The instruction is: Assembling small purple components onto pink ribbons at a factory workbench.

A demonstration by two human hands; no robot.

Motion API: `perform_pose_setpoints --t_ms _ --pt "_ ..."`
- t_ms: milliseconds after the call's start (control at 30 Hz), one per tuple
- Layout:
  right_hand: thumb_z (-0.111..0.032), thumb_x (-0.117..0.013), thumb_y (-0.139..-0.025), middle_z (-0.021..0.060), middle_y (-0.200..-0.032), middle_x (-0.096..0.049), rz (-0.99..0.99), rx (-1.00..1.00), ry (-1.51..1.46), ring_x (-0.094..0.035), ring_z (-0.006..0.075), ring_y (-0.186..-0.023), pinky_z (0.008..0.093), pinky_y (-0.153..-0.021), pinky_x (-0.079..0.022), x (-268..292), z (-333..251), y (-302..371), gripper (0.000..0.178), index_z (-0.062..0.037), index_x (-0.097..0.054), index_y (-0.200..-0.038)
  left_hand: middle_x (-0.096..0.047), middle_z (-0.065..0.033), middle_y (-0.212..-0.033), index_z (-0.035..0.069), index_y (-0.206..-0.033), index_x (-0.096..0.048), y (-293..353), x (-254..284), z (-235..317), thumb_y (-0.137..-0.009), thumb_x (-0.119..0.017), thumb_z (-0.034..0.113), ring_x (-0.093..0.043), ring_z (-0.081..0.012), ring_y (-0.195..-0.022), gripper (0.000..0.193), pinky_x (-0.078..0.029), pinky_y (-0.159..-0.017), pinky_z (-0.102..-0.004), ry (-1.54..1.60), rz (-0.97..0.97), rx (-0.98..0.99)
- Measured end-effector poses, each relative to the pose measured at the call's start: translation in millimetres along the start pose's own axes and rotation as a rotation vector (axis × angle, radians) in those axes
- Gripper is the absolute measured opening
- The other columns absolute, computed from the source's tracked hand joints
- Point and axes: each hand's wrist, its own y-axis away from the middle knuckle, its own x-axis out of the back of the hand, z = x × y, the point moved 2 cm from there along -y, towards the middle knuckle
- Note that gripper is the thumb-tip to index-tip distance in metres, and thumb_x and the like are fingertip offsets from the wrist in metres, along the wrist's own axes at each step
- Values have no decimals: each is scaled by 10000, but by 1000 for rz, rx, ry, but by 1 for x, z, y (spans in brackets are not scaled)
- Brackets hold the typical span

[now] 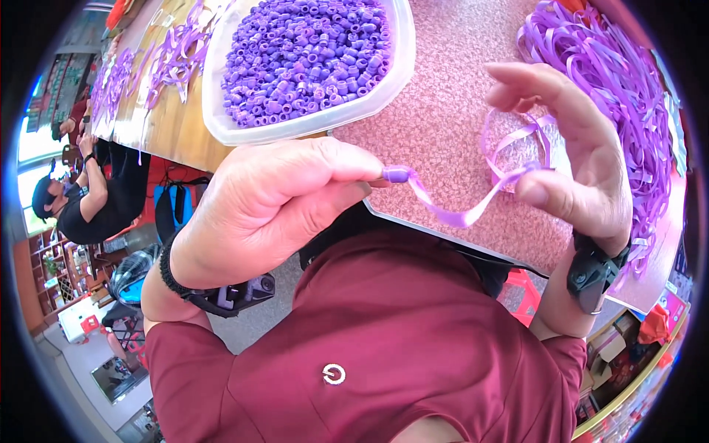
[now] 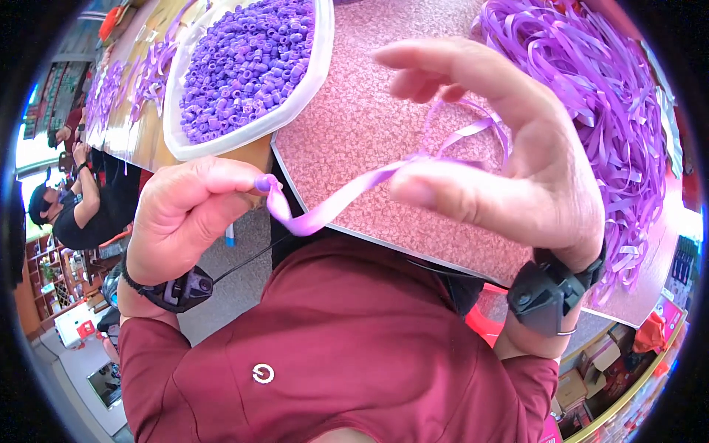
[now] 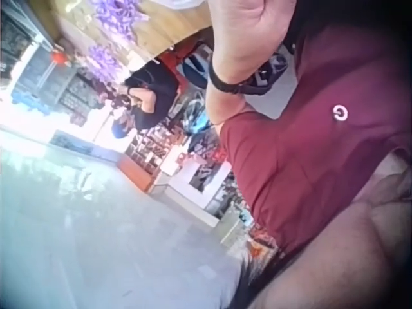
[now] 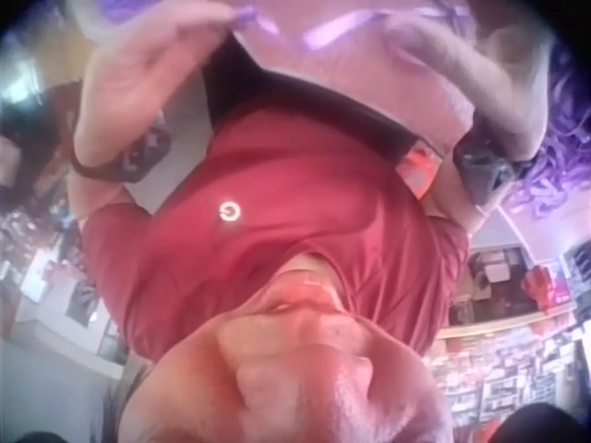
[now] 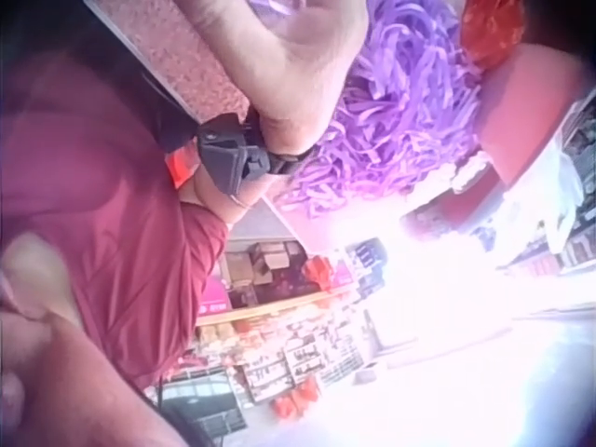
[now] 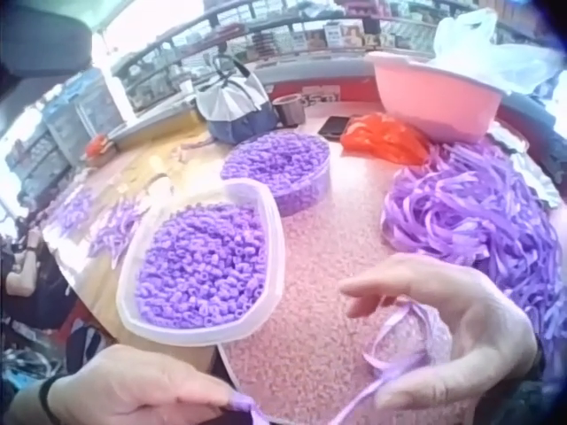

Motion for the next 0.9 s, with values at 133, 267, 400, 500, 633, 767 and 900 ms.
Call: perform_pose_setpoints --t_ms 133,267,400,500,633,767,900 --pt "-371 -734 -618 134 -985 -560 -83 163 -17 -534 230 -950 334 -863 -376 -12 -6 -1 723 42 -505 -1165 -637 -91 -862 -19 -983 -598 -9 -4 8 -842 -531 5 -612 -142 -737 157 -462 -636 -231 -19 -29 19" --pt "-230 -695 -621 144 -925 -583 -88 206 -45 -570 259 -869 337 -799 -419 -17 -5 3 585 36 -538 -1117 -631 -81 -846 -20 -966 -603 -17 -8 12 -835 -534 1 -606 -131 -731 149 -457 -634 -229 -32 -52 25" --pt "-14 -540 -696 102 -853 -588 28 130 -154 -571 182 -807 285 -734 -430 -12 -7 9 361 36 -564 -1053 -622 -78 -856 -20 -955 -606 -19 -10 11 -830 -531 -4 -582 -113 -706 147 -446 -624 -221 -23 -15 -5" --pt "43 -443 -802 61 -846 -576 110 -34 -279 -546 110 -790 242 -703 -420 -9 -13 11 243 38 -579 -1003 -620 -80 -878 -19 -959 -605 -18 -13 11 -825 -530 -11 -565 -103 -700 154 -436 -622 -216 43 7 71" --pt "-75 -502 -858 63 -872 -580 96 -39 -253 -545 123 -811 246 -723 -420 -12 -10 8 187 37 -593 -978 -621 -75 -883 -18 -964 -604 -21 -15 12 -820 -530 -22 -559 -97 -710 163 -429 -625 -212 13 7 48" --pt "-180 -557 -856 75 -892 -589 182 85 -83 -555 154 -827 265 -749 -424 -12 -7 6 253 24 -590 -1002 -621 -88 -863 -23 -973 -596 -22 -15 14 -817 -546 -29 -583 -136 -741 164 -447 -657 -229 -1 4 31" --pt "-230 -632 -799 94 -898 -593 174 155 -120 -567 188 -838 284 -750 -431 -20 -6 3 339 15 -582 -1028 -622 -113 -849 -23 -977 -588 -23 -19 8 -819 -563 -16 -612 -189 -765 160 -471 -680 -258 45 -10 36"
